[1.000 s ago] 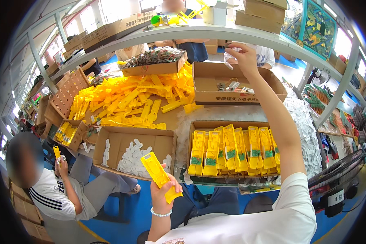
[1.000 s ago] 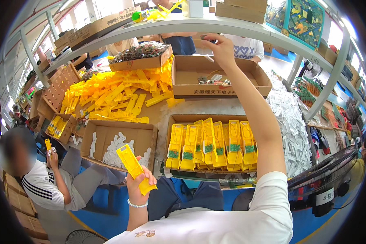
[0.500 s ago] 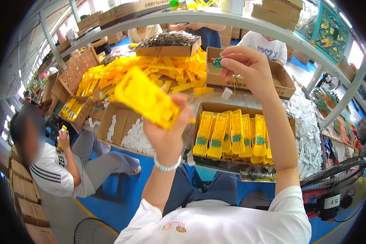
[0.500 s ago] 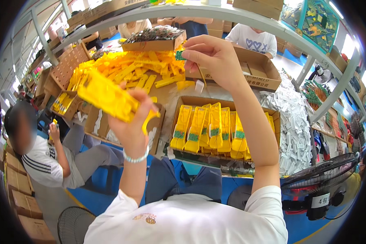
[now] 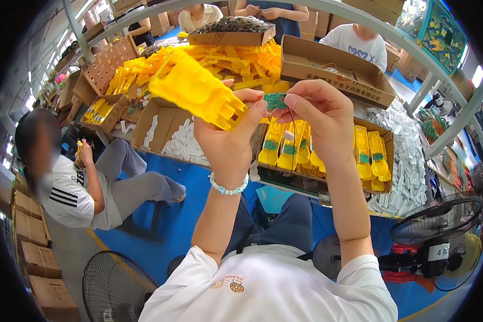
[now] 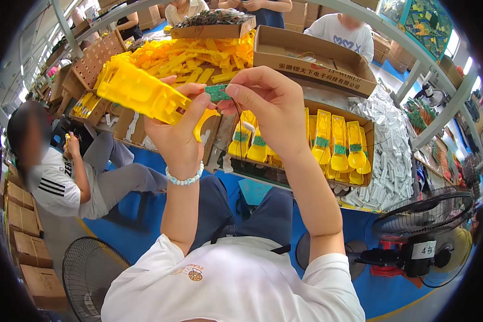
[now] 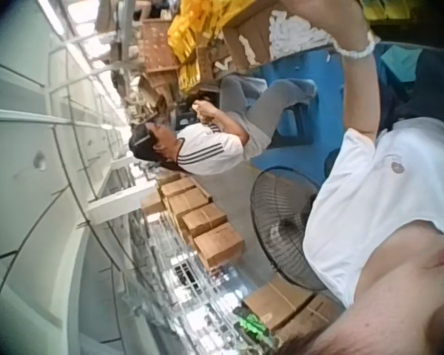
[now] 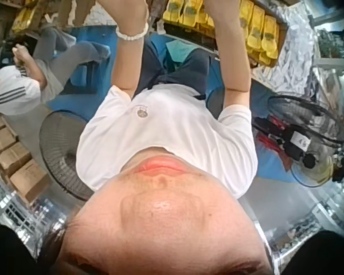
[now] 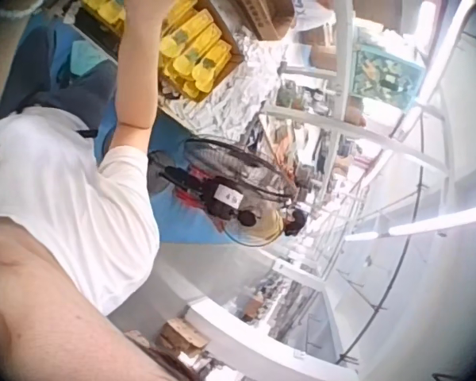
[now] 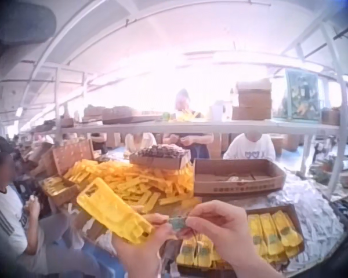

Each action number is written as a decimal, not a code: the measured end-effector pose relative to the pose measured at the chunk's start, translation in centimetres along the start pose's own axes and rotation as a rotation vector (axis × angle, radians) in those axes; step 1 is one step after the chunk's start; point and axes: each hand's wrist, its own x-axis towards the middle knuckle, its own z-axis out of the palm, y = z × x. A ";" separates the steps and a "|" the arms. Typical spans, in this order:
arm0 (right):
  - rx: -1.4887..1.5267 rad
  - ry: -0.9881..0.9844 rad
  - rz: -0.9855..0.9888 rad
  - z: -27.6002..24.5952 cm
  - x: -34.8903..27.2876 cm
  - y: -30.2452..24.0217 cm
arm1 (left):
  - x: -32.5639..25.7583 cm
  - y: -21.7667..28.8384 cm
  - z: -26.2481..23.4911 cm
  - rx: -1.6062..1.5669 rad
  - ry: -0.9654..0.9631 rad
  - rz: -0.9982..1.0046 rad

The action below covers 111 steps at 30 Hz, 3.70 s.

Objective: The person assembles electronic circuit boards and wires into yellow plastic fixture housings on an assembly line by hand.

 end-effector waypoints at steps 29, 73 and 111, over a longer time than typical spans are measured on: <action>-0.268 0.103 0.202 0.3 -7.0 4.0 | -8.0 -2.4 -2.8 -0.077 -0.135 -0.166; -0.109 0.174 0.140 -0.1 -9.0 5.8 | -9.0 -2.1 -2.3 -0.140 -0.044 -0.202; -0.025 0.163 0.220 -0.4 -9.3 7.1 | -9.7 -3.0 -2.5 -0.020 0.041 -0.272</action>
